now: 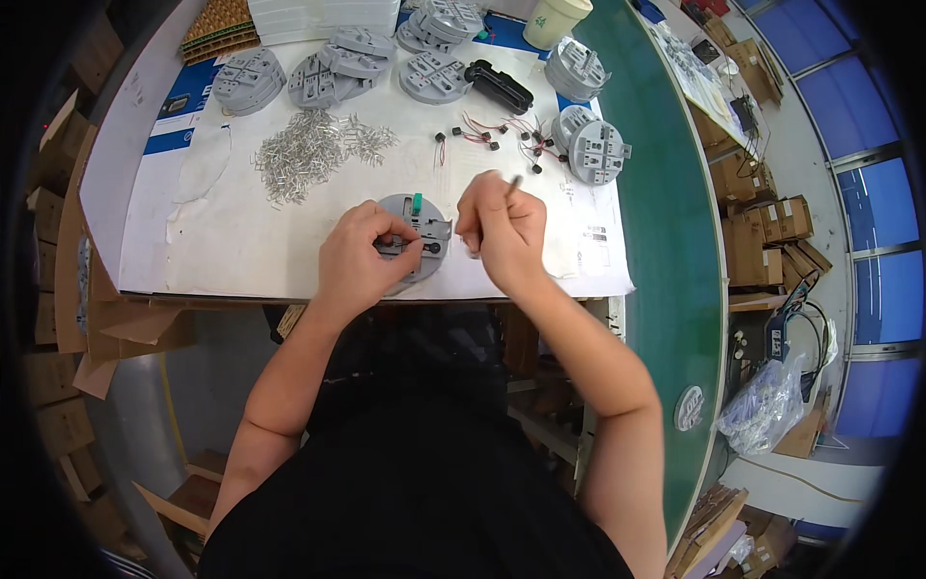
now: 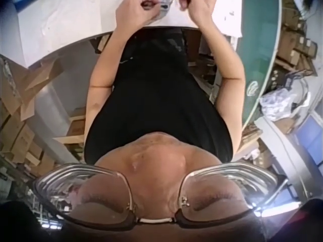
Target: Assembling small electrical components into circular grey plastic housings at an industrial workbench.
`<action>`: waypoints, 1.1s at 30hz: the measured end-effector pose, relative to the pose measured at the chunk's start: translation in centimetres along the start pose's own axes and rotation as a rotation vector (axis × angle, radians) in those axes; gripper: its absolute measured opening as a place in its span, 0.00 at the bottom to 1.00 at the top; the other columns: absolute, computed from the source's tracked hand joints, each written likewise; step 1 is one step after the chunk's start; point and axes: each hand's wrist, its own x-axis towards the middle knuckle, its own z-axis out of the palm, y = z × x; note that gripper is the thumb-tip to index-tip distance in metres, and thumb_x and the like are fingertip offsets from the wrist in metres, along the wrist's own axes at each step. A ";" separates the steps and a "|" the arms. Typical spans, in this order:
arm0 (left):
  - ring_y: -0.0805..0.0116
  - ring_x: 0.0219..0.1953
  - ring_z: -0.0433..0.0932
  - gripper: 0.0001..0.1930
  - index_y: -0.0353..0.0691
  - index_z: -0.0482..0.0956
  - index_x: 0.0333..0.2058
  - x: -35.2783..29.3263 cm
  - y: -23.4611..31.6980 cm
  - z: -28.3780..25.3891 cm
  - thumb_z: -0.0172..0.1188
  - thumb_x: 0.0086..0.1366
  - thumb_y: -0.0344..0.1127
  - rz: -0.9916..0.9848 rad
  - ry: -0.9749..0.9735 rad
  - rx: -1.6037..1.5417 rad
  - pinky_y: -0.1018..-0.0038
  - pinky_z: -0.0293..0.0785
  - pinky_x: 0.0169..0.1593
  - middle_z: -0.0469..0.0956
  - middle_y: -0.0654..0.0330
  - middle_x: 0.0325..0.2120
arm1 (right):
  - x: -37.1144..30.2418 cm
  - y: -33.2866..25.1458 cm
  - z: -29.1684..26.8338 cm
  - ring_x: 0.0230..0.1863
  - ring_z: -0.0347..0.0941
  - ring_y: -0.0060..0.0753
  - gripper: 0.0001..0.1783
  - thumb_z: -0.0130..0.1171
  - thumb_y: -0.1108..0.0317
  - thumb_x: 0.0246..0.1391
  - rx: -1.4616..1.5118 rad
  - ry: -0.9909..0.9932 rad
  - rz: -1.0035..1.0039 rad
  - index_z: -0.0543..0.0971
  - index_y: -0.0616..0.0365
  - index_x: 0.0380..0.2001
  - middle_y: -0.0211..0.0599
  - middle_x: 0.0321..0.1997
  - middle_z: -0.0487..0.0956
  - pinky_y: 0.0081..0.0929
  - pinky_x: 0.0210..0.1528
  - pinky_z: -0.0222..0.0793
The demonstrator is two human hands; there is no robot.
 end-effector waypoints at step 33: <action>0.51 0.52 0.78 0.55 0.37 0.64 0.70 -0.2 -1.9 -3.1 0.84 0.44 0.39 0.201 -0.053 -0.169 0.60 0.78 0.56 0.72 0.48 0.56 | 1.6 -1.0 -0.6 0.30 0.80 0.53 0.14 0.59 0.59 0.68 -0.879 -0.308 -0.212 0.79 0.57 0.31 0.44 0.26 0.81 0.46 0.32 0.72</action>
